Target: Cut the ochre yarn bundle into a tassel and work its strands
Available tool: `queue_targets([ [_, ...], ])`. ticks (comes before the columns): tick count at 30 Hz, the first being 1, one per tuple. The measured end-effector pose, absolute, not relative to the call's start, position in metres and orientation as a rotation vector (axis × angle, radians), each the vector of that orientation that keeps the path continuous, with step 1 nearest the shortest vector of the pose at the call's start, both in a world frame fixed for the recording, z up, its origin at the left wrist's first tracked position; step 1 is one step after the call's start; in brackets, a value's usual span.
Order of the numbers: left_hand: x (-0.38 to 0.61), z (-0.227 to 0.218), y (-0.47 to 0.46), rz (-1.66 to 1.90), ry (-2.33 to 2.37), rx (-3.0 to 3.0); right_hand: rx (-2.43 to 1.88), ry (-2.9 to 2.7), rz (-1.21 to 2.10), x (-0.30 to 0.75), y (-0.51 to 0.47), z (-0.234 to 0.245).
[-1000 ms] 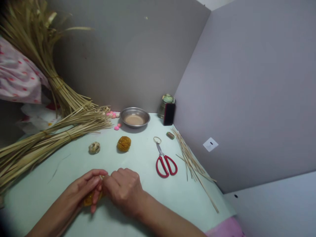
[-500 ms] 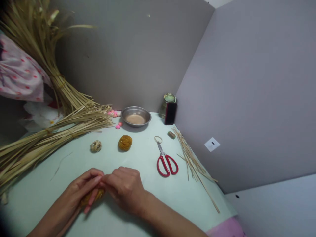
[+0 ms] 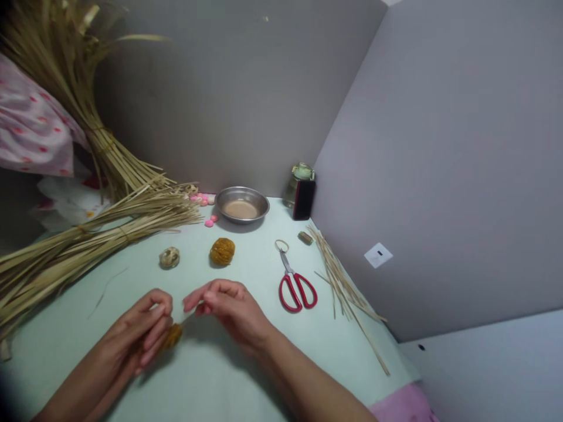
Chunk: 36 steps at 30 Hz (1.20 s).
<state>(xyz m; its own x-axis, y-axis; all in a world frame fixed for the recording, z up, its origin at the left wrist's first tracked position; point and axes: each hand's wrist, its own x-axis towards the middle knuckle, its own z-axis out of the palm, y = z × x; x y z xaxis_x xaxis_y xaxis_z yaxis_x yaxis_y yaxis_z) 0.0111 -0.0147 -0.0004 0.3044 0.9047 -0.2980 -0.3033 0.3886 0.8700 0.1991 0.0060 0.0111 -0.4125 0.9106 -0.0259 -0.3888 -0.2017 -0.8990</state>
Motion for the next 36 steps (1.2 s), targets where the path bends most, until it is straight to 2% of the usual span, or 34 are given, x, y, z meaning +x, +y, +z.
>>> queue_targets([
  [3,0.015,-0.004,-0.017,0.839,0.909,0.873,-0.688,-1.038,1.937,0.197,0.003,0.008],
  [13,0.003,0.007,-0.017,0.787,0.94,0.784,-0.789,-1.193,2.036,0.203,0.004,0.005],
  [21,0.007,-0.009,-0.01,0.835,1.0,0.921,-0.98,-1.235,1.954,0.195,0.002,0.004],
  [27,0.006,-0.015,-0.009,0.866,1.064,1.143,-1.093,-1.311,1.719,0.191,0.001,0.003],
  [33,0.006,-0.01,-0.011,0.894,1.148,0.89,-0.837,-1.018,1.94,0.194,0.007,0.004],
  [36,0.006,-0.007,-0.009,0.928,1.17,0.913,-0.896,-1.076,1.892,0.196,0.008,0.005],
])
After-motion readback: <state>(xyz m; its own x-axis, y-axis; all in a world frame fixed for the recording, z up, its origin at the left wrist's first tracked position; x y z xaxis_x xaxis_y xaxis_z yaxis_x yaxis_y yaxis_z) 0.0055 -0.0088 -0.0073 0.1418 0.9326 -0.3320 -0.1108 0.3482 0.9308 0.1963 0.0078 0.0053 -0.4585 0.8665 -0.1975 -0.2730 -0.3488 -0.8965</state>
